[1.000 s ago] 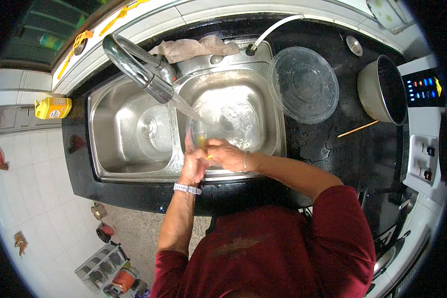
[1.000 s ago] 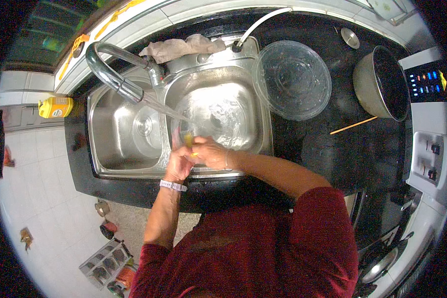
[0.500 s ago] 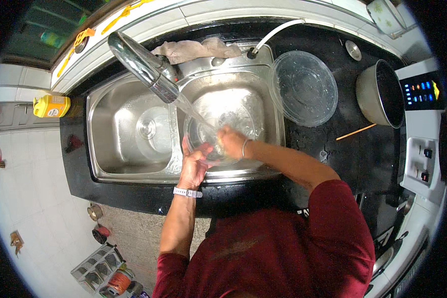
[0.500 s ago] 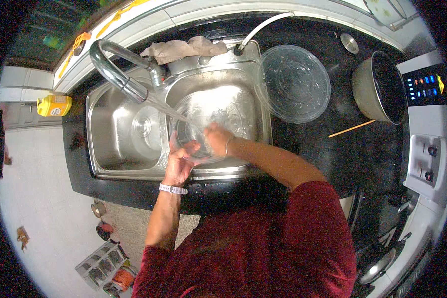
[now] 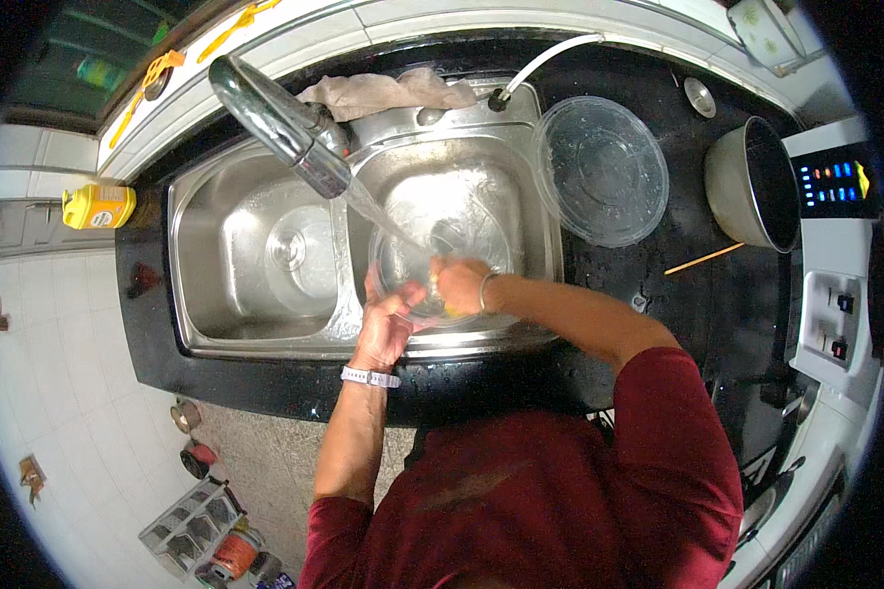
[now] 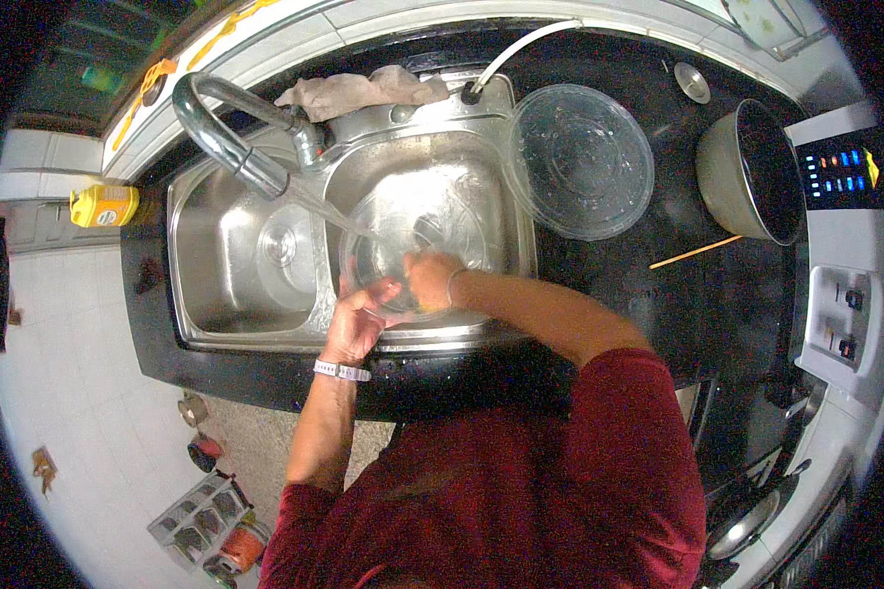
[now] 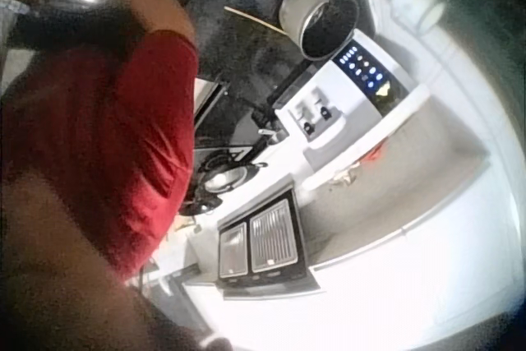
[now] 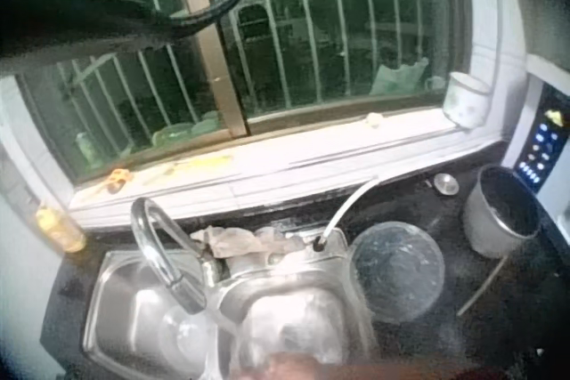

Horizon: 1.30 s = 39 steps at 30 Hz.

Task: The person washes several transparent plastic containers and their lids with a yellow sponge and running water in a double kitchen sink.

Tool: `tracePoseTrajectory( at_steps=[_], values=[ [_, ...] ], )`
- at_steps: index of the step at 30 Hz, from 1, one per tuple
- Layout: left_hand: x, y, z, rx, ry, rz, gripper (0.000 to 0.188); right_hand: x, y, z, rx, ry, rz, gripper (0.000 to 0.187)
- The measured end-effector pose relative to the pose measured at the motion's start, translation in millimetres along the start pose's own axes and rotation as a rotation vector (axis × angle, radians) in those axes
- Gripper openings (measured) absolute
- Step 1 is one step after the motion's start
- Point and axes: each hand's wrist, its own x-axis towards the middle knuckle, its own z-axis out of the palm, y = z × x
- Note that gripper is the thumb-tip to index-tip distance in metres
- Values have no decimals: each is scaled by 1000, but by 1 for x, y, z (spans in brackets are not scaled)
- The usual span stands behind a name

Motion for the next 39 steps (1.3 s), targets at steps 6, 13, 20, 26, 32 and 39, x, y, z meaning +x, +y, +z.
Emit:
tracePoseTrajectory(
  at_steps=[6,13,20,26,32,39],
  values=[
    [4,-4,9,-21,-77,-5,81,32,-10,-14,296,329,-226,30],
    [12,26,4,149,138,133,96,27,44,2,543,106,49,47],
    [30,54,-3,213,-7,37,88,-21,16,6,127,324,-438,33],
    [23,30,29,149,192,250,80,-10,14,0,-137,515,-218,17],
    [42,2,-7,44,79,181,78,-25,23,20,156,478,-203,17],
    [32,17,-3,482,191,287,78,-38,39,-39,-249,265,-262,11]
  ],
)
